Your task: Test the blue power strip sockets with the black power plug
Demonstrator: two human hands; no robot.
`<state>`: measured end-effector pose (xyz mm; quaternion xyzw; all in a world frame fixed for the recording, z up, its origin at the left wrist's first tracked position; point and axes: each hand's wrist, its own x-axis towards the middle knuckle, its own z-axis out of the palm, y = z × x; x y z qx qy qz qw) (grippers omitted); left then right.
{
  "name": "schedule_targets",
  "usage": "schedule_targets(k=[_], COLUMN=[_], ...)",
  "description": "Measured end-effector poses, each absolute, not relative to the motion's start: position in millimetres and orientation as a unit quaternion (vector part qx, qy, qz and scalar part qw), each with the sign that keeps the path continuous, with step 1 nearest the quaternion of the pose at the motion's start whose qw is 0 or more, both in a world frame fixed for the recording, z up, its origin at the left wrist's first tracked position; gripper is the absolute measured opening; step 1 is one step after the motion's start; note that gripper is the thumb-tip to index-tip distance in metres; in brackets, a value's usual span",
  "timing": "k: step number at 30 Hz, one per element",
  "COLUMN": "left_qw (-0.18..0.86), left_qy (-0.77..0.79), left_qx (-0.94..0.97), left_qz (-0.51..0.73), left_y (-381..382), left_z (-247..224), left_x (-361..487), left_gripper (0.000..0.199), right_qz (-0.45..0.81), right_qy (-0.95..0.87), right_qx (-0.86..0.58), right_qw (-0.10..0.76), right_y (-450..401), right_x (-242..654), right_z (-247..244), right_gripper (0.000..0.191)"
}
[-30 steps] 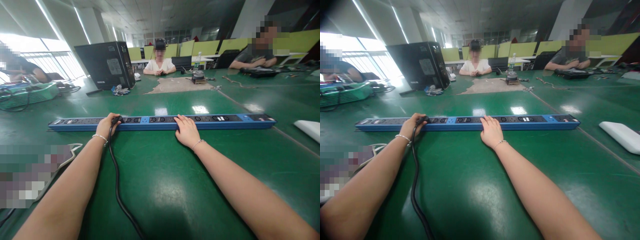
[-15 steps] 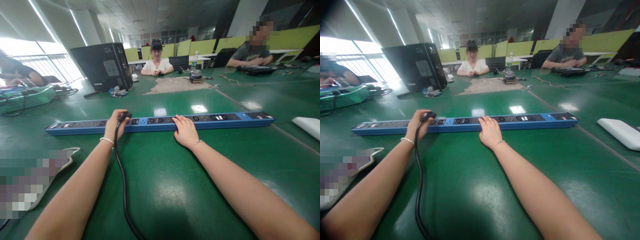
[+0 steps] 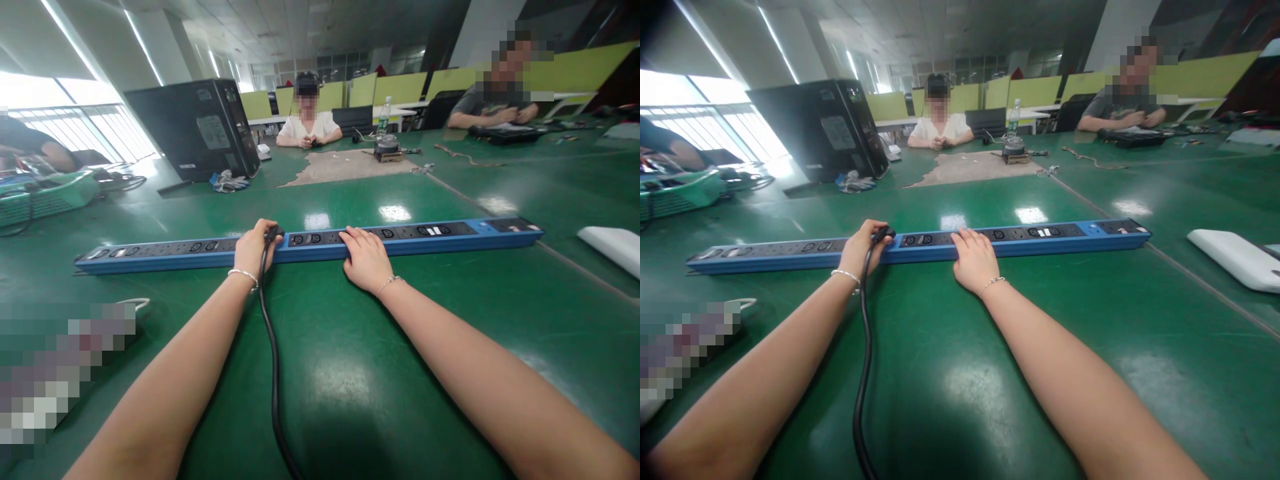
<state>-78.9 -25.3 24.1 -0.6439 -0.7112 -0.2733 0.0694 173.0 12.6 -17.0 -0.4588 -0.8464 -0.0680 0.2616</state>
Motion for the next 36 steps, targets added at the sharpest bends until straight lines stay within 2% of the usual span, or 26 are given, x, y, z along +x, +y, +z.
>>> schedule_targets(k=[11,16,21,25,27,36], left_qw=[0.089,0.057,0.024,0.012,0.006,-0.068], left_qy=[-0.695,-0.683,-0.674,-0.656,-0.637,-0.617], left_qx=[-0.676,-0.684,-0.659,-0.581,-0.577,-0.694], left_qz=[-0.23,-0.249,-0.333,-0.482,-0.51,-0.366], left_y=[-26,-24,-23,-23,-22,8], left_z=[21,17,10,24,33,30], left_x=[-79,-80,-83,-80,-72,3], left_gripper=[0.033,0.034,0.032,0.034,0.034,0.032], right_qz=[-0.058,-0.058,-0.072,-0.076,-0.076,-0.072], right_qy=[-0.849,-0.812,-0.789,-0.786,-0.785,-0.787], right_qx=[-0.457,-0.508,-0.548,-0.55,-0.55,-0.546], right_qw=[0.26,0.281,0.27,0.273,0.276,0.279], right_y=[12,15,20,21,21,21], right_x=[173,177,183,182,182,183], right_z=[-16,-16,-18,-19,-19,-18], right_gripper=[0.055,0.055,0.057,0.056,0.055,0.054])
